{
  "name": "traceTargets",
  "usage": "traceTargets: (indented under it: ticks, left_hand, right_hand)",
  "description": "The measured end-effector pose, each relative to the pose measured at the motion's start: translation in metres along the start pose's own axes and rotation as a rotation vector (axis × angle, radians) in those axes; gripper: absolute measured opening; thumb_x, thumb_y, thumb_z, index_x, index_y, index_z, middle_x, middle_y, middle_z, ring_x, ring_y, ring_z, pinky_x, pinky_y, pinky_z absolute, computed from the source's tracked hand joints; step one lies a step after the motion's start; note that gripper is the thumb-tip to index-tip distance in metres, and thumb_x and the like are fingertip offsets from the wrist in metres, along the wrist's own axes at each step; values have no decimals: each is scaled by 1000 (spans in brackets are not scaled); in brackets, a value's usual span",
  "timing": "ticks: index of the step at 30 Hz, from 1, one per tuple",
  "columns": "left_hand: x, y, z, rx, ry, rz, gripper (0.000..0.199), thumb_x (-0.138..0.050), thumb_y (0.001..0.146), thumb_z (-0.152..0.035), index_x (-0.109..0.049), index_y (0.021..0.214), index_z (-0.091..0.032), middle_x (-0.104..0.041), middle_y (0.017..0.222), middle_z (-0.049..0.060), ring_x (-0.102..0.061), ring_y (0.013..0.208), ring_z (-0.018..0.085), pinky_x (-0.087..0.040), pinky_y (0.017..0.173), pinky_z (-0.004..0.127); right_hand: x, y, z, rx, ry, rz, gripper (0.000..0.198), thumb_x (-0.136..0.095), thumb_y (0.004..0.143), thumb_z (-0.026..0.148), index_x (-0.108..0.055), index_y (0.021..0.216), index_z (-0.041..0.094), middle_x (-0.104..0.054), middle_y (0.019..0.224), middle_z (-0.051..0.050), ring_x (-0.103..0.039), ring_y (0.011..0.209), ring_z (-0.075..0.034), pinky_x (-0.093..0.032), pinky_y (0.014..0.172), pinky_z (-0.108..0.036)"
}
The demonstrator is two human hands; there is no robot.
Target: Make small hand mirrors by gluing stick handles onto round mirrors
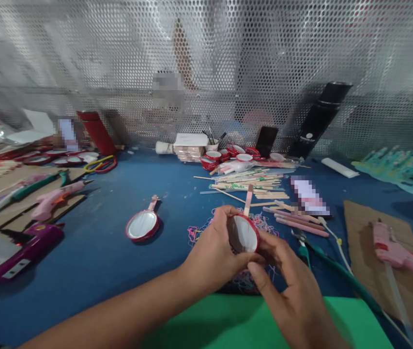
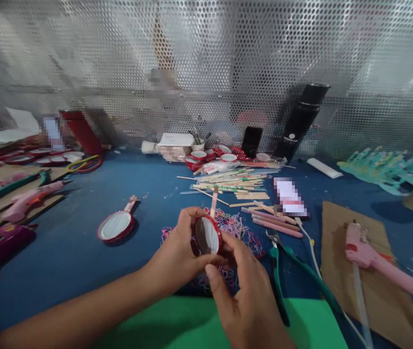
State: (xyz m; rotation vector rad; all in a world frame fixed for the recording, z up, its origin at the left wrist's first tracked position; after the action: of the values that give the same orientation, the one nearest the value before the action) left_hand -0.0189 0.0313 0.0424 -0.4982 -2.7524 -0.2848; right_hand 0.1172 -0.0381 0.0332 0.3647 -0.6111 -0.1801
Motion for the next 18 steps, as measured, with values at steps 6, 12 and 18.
traceTargets:
  ticks: [6, 12, 18]
  left_hand:
    - [-7, -8, -5, -36, 7, 99, 84, -82, 58, -38, -41, 129, -19, -56, 109, 11, -58, 89, 23, -49, 78, 37]
    - [9, 2, -13, -65, -205, 44, 72, -71, 74, -48, -43, 134, -20, -57, 114, 12, -53, 104, 24, -45, 91, 39]
    - [23, 10, -6, 55, -371, -116, 41, -54, 87, -50, -62, 113, -20, -63, 105, 9, -53, 102, 22, -43, 91, 35]
  right_hand:
    - [7, 7, -2, -17, -92, -53, 29, -47, 93, 39, -63, 109, 21, -72, 97, -10, -70, 82, -21, -57, 68, -29]
    - [10, 10, -2, -33, -82, -20, 24, -48, 93, 38, -62, 82, 22, -63, 63, 0, -58, 52, -12, -46, 49, -21]
    - [0, 5, -4, -36, -65, 45, 23, -49, 93, 39, -63, 88, 21, -65, 70, -2, -60, 60, -14, -48, 54, -22]
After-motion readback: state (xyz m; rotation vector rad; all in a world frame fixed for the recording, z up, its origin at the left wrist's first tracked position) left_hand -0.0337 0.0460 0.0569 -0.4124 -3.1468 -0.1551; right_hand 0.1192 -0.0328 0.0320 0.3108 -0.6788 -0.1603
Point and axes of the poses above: each hand's wrist, its own y-axis towards the middle knuckle, its own x-axis out of the back of the hand, z = x × y, the point moved 6 cm from there along y, towards the middle knuckle
